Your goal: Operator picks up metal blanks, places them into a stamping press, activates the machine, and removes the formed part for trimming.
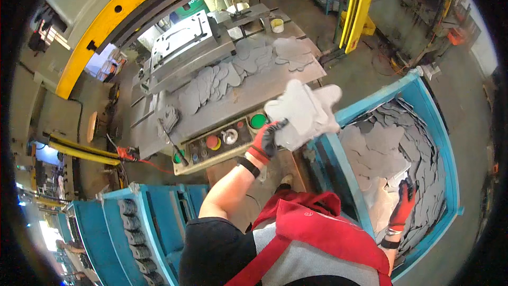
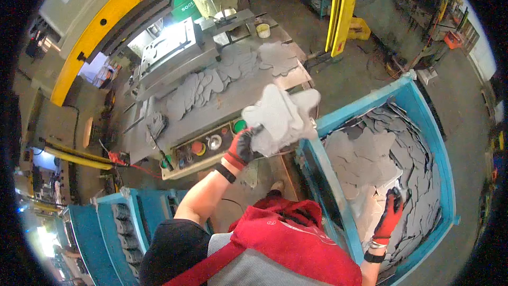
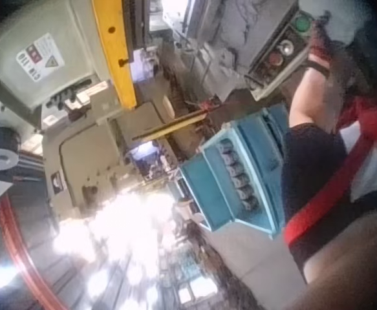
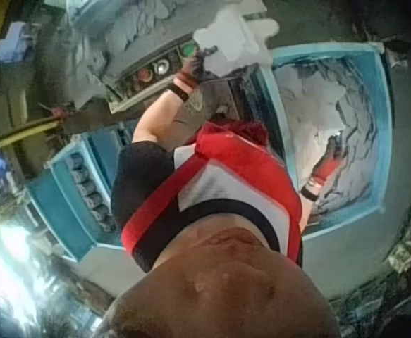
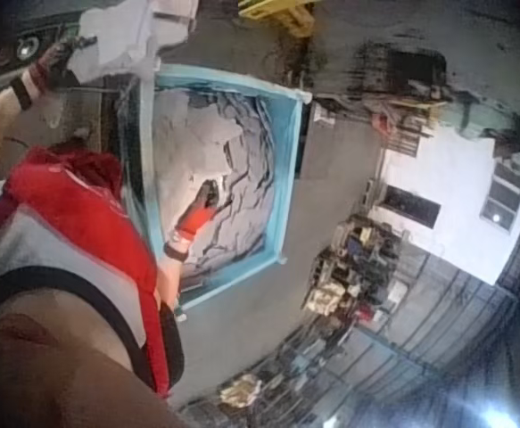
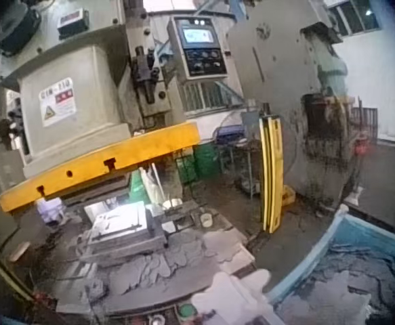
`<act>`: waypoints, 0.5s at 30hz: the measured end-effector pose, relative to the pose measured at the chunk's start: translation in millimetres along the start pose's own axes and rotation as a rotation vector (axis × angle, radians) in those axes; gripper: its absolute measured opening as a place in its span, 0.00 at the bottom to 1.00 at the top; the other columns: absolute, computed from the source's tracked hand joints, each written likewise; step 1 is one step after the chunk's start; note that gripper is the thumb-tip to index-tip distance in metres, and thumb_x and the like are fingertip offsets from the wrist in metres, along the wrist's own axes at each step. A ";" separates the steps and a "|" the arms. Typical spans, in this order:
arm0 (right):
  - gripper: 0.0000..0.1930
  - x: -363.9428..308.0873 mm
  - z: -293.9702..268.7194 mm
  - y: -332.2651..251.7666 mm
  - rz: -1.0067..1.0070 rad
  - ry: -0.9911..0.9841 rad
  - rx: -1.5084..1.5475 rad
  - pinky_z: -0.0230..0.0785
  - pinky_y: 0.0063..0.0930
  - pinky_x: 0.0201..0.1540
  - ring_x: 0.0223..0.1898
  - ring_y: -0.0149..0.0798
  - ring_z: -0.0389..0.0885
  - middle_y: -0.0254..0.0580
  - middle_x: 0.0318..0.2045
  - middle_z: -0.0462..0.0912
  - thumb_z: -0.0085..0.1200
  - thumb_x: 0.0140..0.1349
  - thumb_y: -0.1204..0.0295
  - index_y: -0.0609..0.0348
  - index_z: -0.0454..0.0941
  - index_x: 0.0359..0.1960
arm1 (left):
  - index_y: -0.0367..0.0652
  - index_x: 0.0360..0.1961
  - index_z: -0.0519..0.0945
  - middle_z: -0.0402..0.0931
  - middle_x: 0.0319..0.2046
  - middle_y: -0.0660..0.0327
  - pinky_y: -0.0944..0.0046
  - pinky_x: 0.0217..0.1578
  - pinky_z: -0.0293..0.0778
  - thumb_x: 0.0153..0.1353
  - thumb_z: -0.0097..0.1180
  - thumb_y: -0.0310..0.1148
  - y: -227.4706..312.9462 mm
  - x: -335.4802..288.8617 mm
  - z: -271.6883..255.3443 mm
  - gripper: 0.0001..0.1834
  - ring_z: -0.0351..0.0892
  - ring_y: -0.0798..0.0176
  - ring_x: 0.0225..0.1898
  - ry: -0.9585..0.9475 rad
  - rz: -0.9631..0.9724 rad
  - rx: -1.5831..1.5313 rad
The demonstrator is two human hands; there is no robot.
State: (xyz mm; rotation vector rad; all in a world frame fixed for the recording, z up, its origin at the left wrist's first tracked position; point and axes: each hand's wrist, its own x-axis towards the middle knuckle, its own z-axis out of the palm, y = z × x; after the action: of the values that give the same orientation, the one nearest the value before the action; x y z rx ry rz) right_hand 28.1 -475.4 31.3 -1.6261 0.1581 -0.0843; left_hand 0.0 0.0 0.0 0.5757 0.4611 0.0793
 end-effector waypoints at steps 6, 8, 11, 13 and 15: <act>0.16 -25.6 43.8 34.6 0.118 0.107 -0.069 0.64 0.19 0.43 0.37 0.28 0.71 0.37 0.38 0.74 0.49 0.58 0.72 0.66 0.69 0.47 | 0.38 0.42 0.74 0.75 0.40 0.59 0.61 0.45 0.69 0.55 0.51 0.31 105.0 83.8 -21.8 0.14 0.74 0.60 0.41 0.035 0.184 0.071; 0.17 -34.7 45.4 41.7 0.166 0.124 -0.162 0.63 0.20 0.44 0.39 0.29 0.71 0.38 0.39 0.74 0.49 0.57 0.72 0.67 0.69 0.47 | 0.40 0.44 0.73 0.73 0.44 0.58 0.57 0.46 0.69 0.54 0.51 0.32 128.5 115.8 -34.2 0.15 0.72 0.58 0.45 0.113 0.275 0.246; 0.16 -47.9 52.1 34.6 0.215 0.190 -0.205 0.62 0.21 0.43 0.39 0.30 0.70 0.38 0.39 0.74 0.50 0.57 0.72 0.67 0.70 0.46 | 0.44 0.52 0.67 0.68 0.50 0.59 0.54 0.50 0.64 0.55 0.49 0.38 156.0 166.8 -47.9 0.23 0.69 0.56 0.48 0.022 0.244 0.121; 0.16 -56.8 52.4 42.9 0.231 0.226 -0.226 0.62 0.20 0.42 0.38 0.30 0.70 0.38 0.38 0.75 0.50 0.57 0.72 0.67 0.70 0.46 | 0.44 0.52 0.67 0.69 0.50 0.58 0.54 0.50 0.64 0.56 0.48 0.39 173.8 200.5 -63.2 0.23 0.69 0.54 0.49 0.058 0.217 0.037; 0.15 -63.0 50.5 55.7 0.271 0.247 -0.210 0.63 0.19 0.40 0.36 0.28 0.70 0.37 0.38 0.75 0.50 0.57 0.72 0.66 0.71 0.46 | 0.44 0.52 0.68 0.69 0.50 0.58 0.53 0.50 0.63 0.56 0.47 0.39 178.1 220.4 -58.1 0.22 0.69 0.53 0.49 0.178 0.199 -0.002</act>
State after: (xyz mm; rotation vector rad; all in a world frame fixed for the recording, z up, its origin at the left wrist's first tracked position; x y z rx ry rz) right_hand -29.4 -419.0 -24.8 -1.7850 0.5919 -0.0618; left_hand 181.4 222.7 -34.3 0.6139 0.5749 0.3230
